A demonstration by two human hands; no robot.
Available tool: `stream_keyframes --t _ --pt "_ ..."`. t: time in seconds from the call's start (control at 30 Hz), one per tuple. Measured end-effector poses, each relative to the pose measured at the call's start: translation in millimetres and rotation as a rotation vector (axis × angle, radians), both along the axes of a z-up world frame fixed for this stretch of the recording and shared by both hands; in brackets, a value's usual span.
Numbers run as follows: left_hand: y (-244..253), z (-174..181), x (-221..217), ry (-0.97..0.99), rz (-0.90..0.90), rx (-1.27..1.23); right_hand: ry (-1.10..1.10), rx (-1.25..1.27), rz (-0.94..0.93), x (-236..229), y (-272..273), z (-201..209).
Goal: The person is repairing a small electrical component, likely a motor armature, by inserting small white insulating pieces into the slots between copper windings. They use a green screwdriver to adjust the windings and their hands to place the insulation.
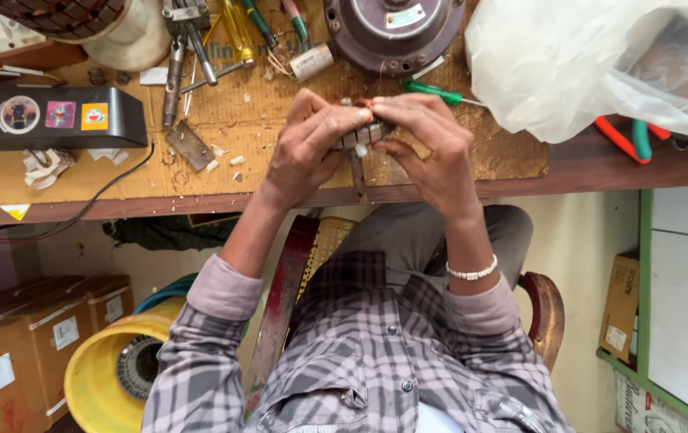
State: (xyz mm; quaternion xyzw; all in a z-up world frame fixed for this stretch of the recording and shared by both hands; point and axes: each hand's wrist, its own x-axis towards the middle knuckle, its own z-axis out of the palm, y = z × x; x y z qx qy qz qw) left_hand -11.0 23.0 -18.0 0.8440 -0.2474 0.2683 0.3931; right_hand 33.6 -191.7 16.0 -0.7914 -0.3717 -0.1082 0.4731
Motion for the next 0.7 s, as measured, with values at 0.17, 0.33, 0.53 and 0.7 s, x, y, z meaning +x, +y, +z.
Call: stream_keyframes --t 0.17,0.33,0.53,0.7 --pt "7 1 0 0.042 -0.006 -0.012 0.023 -0.002 -0.009 -4 4 -3" --pt "-2 1 -17 0.144 0.001 -0.273 0.043 0.035 -0.058 -9 11 -11" --pt "-12 -7 -25 0.129 0.144 -0.251 0.034 0.040 -0.096 -18 17 -15" --pt "-13 -8 -26 0.101 0.184 -0.180 0.061 0.067 -0.130 -26 21 -19"
